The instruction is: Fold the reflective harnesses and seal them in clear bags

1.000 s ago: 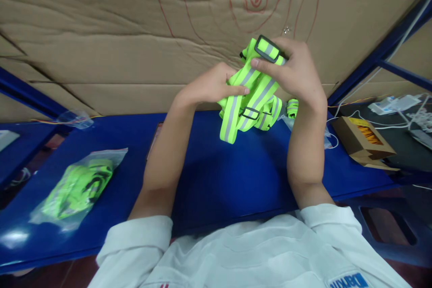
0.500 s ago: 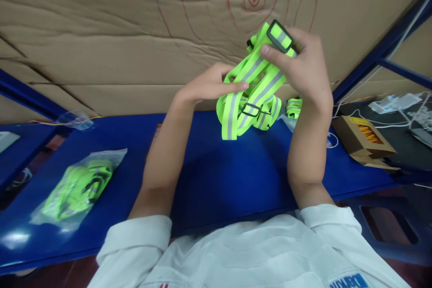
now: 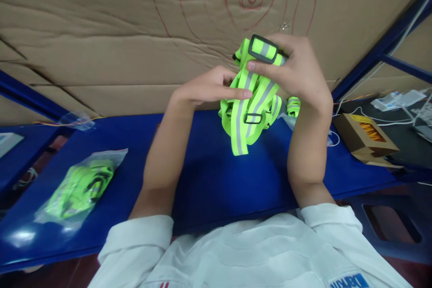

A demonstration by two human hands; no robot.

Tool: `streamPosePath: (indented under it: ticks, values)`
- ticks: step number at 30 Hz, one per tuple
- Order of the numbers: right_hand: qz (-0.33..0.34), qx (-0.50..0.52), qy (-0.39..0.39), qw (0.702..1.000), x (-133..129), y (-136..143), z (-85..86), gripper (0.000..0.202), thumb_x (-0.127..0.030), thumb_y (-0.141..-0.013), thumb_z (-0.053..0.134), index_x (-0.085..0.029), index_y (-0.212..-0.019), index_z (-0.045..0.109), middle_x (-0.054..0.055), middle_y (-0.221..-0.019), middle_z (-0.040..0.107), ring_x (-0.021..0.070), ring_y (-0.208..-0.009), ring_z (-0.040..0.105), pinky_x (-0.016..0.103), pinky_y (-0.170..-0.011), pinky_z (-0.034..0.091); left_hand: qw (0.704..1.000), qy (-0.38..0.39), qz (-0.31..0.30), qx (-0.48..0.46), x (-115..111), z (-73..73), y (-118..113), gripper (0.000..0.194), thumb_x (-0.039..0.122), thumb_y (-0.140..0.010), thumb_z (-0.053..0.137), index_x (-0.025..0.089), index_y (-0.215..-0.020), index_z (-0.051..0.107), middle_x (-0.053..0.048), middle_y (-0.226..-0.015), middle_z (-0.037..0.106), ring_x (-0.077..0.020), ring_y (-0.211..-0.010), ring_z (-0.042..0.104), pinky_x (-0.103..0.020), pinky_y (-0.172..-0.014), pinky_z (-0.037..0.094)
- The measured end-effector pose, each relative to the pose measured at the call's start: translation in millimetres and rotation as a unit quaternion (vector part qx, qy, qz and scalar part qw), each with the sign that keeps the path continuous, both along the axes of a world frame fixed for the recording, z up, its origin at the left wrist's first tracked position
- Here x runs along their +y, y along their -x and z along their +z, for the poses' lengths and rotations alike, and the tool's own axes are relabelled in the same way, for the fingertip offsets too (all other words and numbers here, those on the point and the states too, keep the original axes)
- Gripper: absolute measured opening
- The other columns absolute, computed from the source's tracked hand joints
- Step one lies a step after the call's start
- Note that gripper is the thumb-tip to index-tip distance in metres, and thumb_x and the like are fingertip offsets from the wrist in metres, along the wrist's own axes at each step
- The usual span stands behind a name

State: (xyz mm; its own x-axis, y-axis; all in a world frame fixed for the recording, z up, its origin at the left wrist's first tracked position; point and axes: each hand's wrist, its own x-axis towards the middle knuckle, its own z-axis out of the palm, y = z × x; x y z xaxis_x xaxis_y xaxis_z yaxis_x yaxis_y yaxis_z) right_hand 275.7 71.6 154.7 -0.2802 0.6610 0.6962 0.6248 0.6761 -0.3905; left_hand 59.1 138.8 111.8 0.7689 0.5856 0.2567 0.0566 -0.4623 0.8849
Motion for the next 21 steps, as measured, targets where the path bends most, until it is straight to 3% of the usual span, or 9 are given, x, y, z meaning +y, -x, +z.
streamPosePath:
  ticks: [8,11,14,21]
  values:
    - [-0.043,0.005,-0.004,0.999,15,-2,-4.4,0.03,-0.052,-0.085,0.077,-0.035,-0.109,0.076,-0.003,-0.123,0.079,0.0302,-0.115,0.072,0.044,-0.107,0.055,0.999,0.013,-0.018,-0.05,-3,-9.6,-22,0.047,0.048,-0.075,0.092,0.018,-0.108,0.077,-0.007,-0.112,0.08,-0.0281,-0.103,0.076,-0.039,-0.092,0.063]
    - [-0.031,0.011,-0.007,0.999,15,-2,-4.5,0.028,-0.05,-0.085,0.078,-0.039,-0.11,0.076,-0.004,-0.126,0.078,0.0311,-0.119,0.071,0.046,-0.109,0.055,0.998,0.003,0.009,-0.058,1,-14.0,-26,0.046,0.045,-0.073,0.093,0.017,-0.105,0.077,-0.008,-0.109,0.08,-0.0295,-0.105,0.076,-0.042,-0.095,0.063]
    - [0.0,0.022,-0.017,1.0,12,1,-4.3,0.026,-0.044,-0.085,0.081,-0.034,-0.108,0.078,-0.001,-0.12,0.08,0.0316,-0.114,0.073,0.047,-0.105,0.057,0.996,0.024,0.025,-0.082,5,-18.2,-28,0.048,0.043,-0.07,0.096,0.016,-0.105,0.077,-0.008,-0.108,0.08,-0.031,-0.106,0.076,-0.045,-0.096,0.062]
    - [-0.001,0.036,-0.02,0.999,14,1,-5.9,0.027,-0.037,-0.086,0.079,-0.023,-0.109,0.079,0.003,-0.113,0.082,0.0267,-0.106,0.075,0.041,-0.096,0.058,0.99,0.076,-0.017,-0.119,9,-24.5,-31,0.058,0.04,-0.069,0.098,0.015,-0.116,0.074,-0.011,-0.118,0.08,-0.0362,-0.118,0.074,-0.051,-0.107,0.058]
